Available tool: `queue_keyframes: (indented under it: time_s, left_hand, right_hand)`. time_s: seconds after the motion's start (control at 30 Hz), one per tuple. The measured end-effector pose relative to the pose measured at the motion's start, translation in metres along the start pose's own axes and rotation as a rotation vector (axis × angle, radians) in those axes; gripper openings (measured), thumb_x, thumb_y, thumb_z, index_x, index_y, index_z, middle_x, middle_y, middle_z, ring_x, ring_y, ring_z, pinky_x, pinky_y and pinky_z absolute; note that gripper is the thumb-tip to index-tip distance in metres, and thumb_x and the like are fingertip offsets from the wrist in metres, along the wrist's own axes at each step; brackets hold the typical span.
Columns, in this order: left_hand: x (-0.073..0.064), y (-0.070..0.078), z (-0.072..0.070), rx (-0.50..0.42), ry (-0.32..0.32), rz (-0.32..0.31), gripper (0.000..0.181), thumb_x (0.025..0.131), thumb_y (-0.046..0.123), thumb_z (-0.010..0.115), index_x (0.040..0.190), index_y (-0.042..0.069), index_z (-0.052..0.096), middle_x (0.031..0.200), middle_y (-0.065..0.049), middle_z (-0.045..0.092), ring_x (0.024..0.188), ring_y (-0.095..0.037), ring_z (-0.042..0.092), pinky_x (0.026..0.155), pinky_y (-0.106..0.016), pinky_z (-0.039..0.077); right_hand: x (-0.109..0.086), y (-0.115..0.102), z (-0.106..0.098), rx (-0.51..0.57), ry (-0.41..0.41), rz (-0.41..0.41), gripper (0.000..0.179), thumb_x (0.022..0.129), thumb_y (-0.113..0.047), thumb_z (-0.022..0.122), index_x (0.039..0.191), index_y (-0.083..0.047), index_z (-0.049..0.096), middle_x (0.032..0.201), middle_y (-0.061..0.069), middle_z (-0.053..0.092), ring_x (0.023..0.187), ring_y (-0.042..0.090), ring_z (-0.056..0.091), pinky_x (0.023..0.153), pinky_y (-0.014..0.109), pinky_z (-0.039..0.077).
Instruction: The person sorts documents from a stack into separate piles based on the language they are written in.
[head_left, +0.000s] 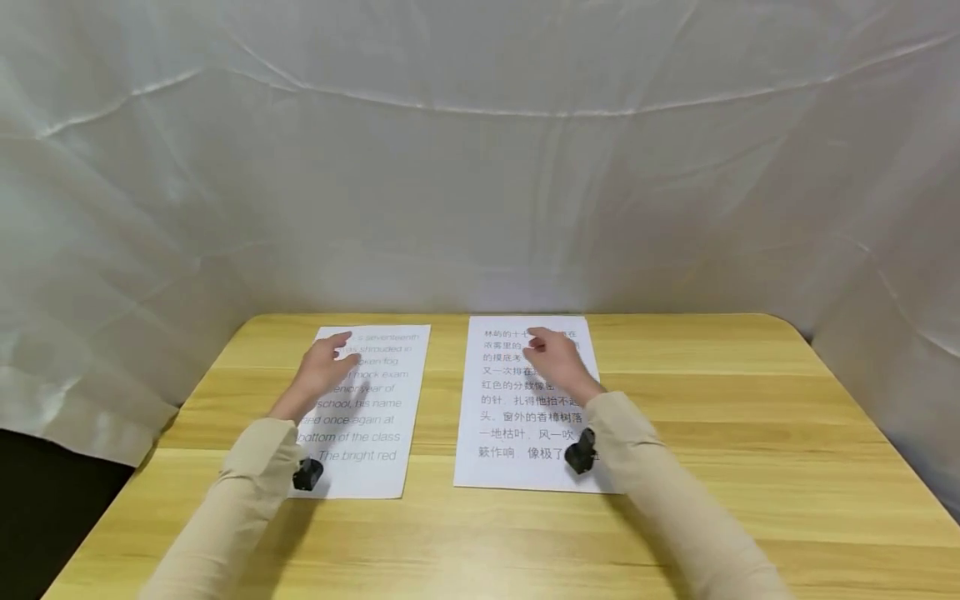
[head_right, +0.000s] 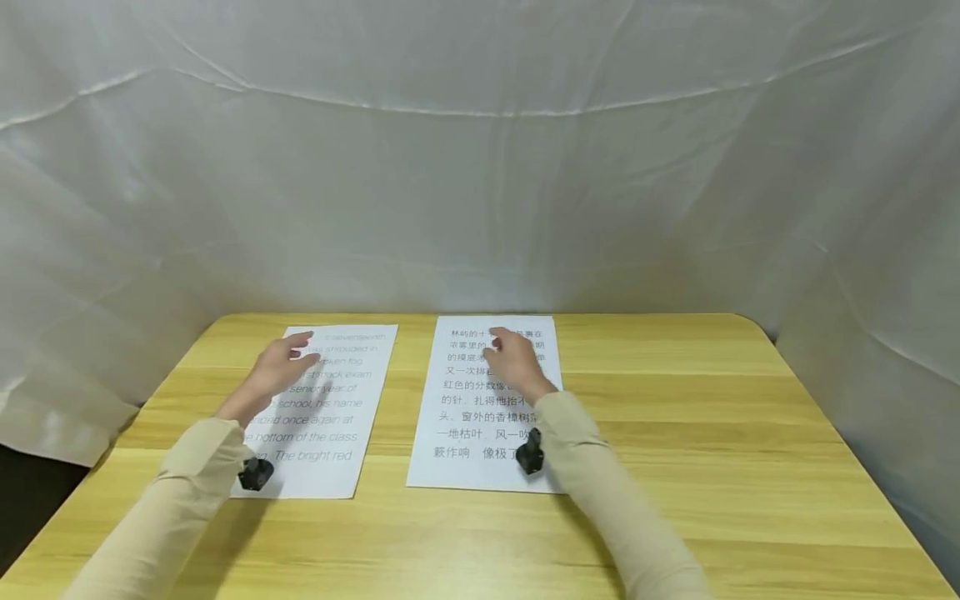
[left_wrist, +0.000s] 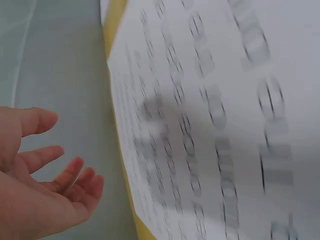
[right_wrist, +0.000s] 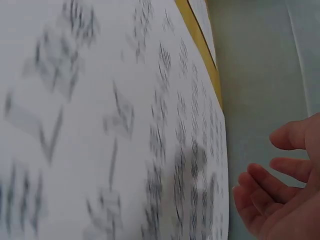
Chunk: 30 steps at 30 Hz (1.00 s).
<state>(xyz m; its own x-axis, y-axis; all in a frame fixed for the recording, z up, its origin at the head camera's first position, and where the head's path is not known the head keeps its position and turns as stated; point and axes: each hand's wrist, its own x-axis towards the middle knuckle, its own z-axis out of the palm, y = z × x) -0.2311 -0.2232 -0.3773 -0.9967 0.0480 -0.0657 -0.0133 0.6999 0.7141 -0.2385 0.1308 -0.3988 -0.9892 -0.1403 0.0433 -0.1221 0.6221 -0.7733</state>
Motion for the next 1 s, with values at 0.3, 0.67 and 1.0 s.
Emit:
queue_keyframes:
  time_s: [0.3, 0.67, 1.0]
  left_hand:
    - [0.009, 0.027, 0.039, -0.094, -0.040, 0.031, 0.056, 0.097, 0.011, 0.053, 0.147, -0.003, 0.032, 0.143, -0.029, 0.037, 0.130, -0.043, 0.037, 0.104, -0.052, 0.036]
    - [0.022, 0.060, 0.095, -0.250, -0.118, 0.023, 0.054, 0.097, 0.011, 0.055, 0.147, 0.003, 0.037, 0.142, -0.022, 0.043, 0.126, -0.036, 0.043, 0.099, -0.045, 0.043]
    - [0.024, 0.065, 0.114, -0.381, -0.135, -0.027, 0.052, 0.099, 0.013, 0.053, 0.148, 0.005, 0.038, 0.141, -0.019, 0.043, 0.126, -0.033, 0.043, 0.100, -0.047, 0.042]
  right_hand:
    - [-0.010, 0.041, -0.050, -0.074, 0.042, 0.049, 0.050, 0.096, -0.008, 0.052, 0.141, 0.010, 0.039, 0.121, 0.028, 0.056, 0.112, 0.039, 0.054, 0.097, 0.049, 0.043]
    - [-0.019, 0.069, -0.070, -0.028, 0.024, 0.157, 0.048, 0.099, -0.012, 0.049, 0.142, 0.007, 0.040, 0.123, 0.027, 0.053, 0.100, 0.034, 0.052, 0.079, 0.037, 0.048]
    - [-0.022, 0.084, -0.075, 0.118, -0.012, 0.201, 0.050, 0.098, -0.010, 0.050, 0.143, 0.008, 0.038, 0.108, 0.025, 0.060, 0.086, 0.026, 0.062, 0.074, 0.031, 0.055]
